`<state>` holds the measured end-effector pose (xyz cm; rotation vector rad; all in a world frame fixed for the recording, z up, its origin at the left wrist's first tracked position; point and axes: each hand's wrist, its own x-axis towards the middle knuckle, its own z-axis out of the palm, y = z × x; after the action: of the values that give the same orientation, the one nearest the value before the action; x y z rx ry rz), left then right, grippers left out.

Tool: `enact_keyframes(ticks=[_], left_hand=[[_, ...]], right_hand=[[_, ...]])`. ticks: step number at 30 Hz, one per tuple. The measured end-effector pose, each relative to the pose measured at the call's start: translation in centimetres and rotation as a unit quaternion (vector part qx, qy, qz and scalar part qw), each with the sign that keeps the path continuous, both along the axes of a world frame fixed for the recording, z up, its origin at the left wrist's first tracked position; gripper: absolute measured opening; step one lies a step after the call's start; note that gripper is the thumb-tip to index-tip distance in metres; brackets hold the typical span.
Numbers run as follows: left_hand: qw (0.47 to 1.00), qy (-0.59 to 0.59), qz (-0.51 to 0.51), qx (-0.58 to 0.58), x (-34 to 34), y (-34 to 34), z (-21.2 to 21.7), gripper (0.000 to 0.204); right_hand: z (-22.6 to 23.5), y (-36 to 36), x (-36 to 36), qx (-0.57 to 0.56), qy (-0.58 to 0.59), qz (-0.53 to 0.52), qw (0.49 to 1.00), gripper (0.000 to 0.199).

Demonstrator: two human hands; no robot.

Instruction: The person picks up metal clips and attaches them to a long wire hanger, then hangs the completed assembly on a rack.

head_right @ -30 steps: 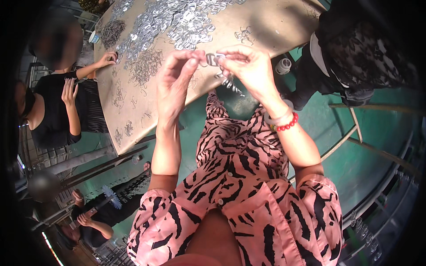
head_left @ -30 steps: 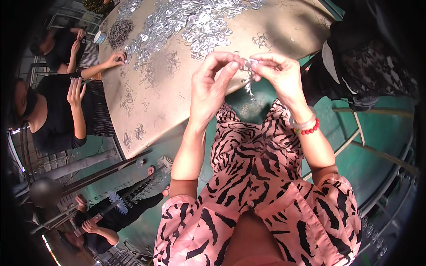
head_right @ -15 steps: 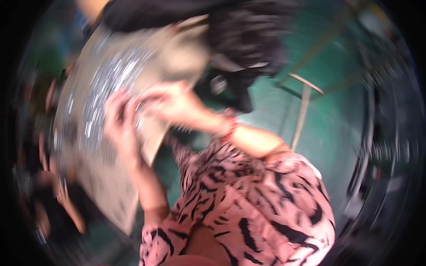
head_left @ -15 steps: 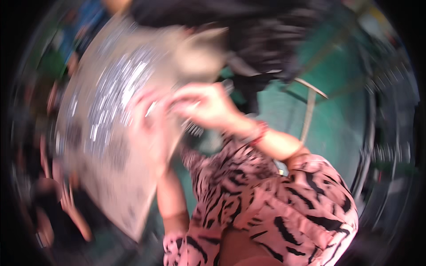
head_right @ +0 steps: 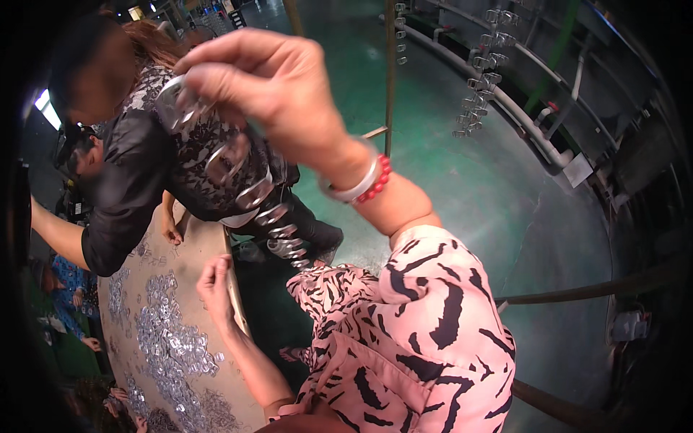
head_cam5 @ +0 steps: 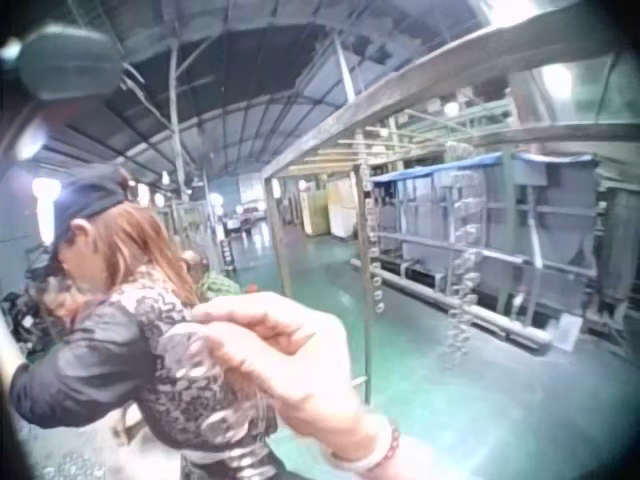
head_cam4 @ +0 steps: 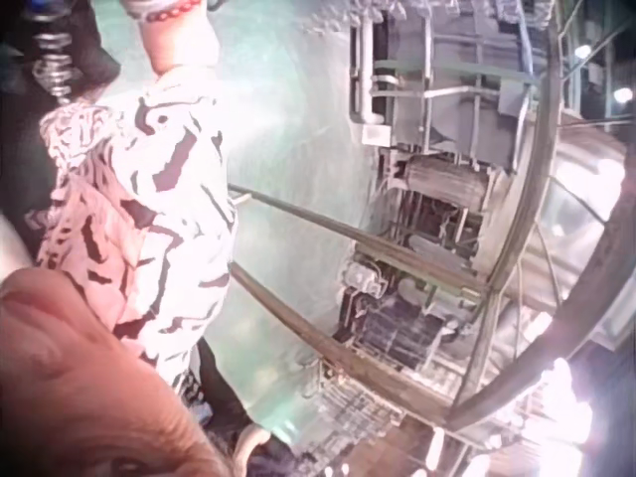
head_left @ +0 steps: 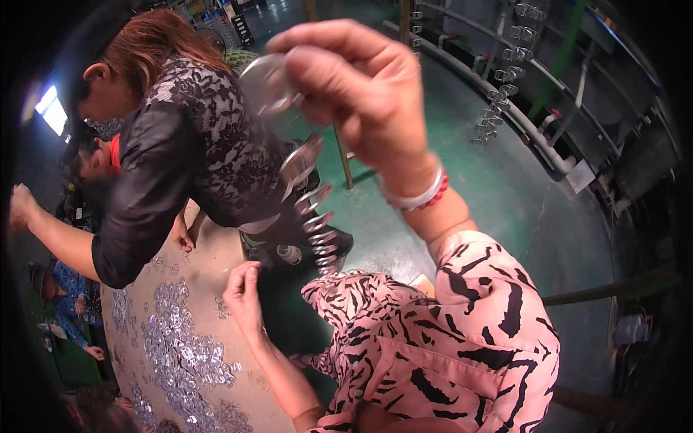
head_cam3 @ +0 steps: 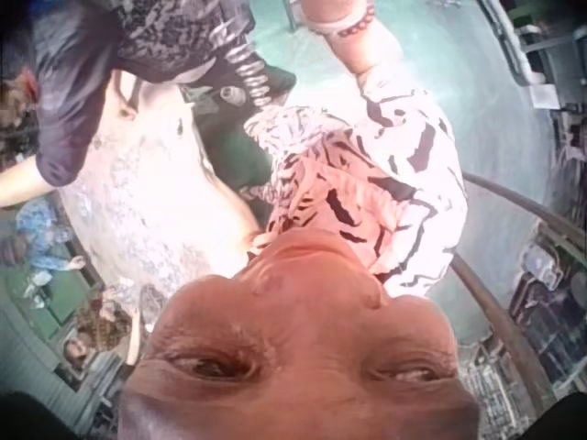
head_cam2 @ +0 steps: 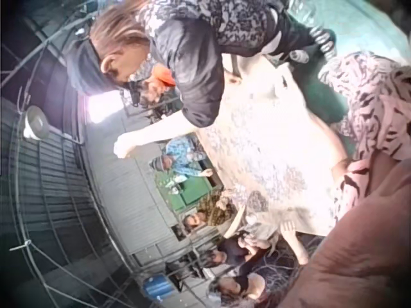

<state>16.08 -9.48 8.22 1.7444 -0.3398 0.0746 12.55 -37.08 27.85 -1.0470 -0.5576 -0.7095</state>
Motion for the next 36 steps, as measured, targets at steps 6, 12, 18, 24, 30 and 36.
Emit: enact_keyframes(ticks=[6,12,18,24,30,36], left_hand=[[0.982,0.176,-0.034,0.061,3.8,9.2,-14.7,0.016],[0.962,0.271,-0.019,-0.016,4.4,14.4,-17.0,0.02],[0.977,0.211,-0.025,0.009,4.3,15.6,-19.3,0.022],[0.974,0.221,-0.014,0.04,4.4,15.5,-19.4,0.022],[0.969,0.242,0.011,0.044,4.1,17.6,-22.0,0.024],[0.979,0.195,0.002,0.055,4.0,17.4,-21.5,0.027]], right_hand=[[2.8,-7.9,-0.9,-0.06,0.024,-0.161,0.985,0.017],[4.6,-19.0,-3.3,-0.139,0.004,-0.368,0.919,0.021],[7.4,-27.2,-3.9,-0.094,-0.012,-0.464,0.881,0.017],[10.1,-32.8,-3.0,-0.042,-0.011,-0.565,0.824,0.012],[11.8,-36.3,-0.5,-0.027,-0.013,-0.624,0.781,0.016],[12.3,-40.3,-3.4,-0.156,0.025,-0.551,0.82,0.027]])
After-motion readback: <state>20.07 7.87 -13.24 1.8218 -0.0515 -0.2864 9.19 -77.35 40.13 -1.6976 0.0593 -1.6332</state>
